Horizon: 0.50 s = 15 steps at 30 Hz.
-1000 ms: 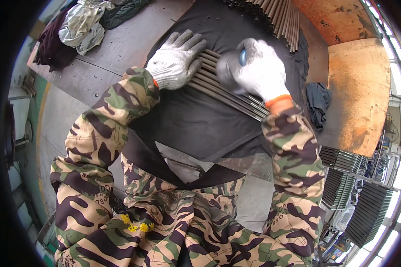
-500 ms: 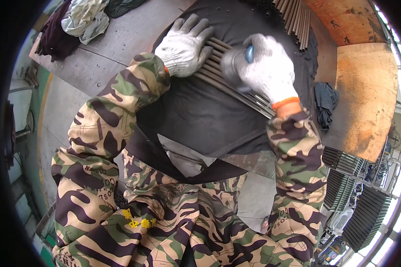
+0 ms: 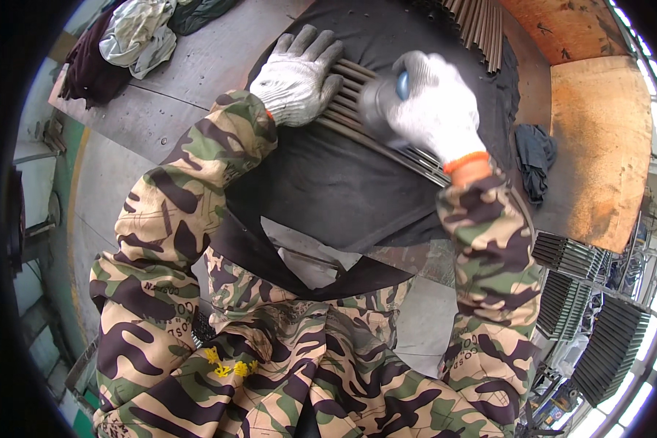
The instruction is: The recorder uses a handheld orbital sander to smooth the surfaces of a bundle of metal rods on a workbench.
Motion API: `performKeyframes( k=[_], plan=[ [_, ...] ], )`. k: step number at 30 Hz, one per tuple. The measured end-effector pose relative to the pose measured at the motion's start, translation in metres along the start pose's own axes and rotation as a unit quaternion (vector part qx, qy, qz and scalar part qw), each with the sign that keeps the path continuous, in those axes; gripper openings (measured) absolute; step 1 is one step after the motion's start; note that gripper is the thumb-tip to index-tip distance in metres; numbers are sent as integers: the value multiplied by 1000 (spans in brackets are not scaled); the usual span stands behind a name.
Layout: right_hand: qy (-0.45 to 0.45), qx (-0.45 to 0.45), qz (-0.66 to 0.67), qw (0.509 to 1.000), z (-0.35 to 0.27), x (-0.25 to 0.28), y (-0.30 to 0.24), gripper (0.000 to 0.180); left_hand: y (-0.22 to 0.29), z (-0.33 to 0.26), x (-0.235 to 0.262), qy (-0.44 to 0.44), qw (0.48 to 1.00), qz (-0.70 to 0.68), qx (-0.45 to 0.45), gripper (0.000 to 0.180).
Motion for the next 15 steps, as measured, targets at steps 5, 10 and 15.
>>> performKeyframes(
  k=[5,10,15],
  plan=[
    [21,1,5,1000,-1,-2,1,43,1,-7,-4,17,1000,9,7,58],
    [9,-16,-11,1000,2,2,9,43,8,-9,12,15,1000,-22,-6,58],
    [17,10,27,999,-8,4,-3,44,-1,0,-6,9,1000,10,-8,55]
  ],
)
Point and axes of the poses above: each hand's wrist, its own z-axis towards the middle knuckle, its own x-axis out of the back of the hand, y = z × x, the point moved 6 cm from there along z, towards the middle knuckle, and after that the axes turned 8 degrees about y, right-handed, at the moved point
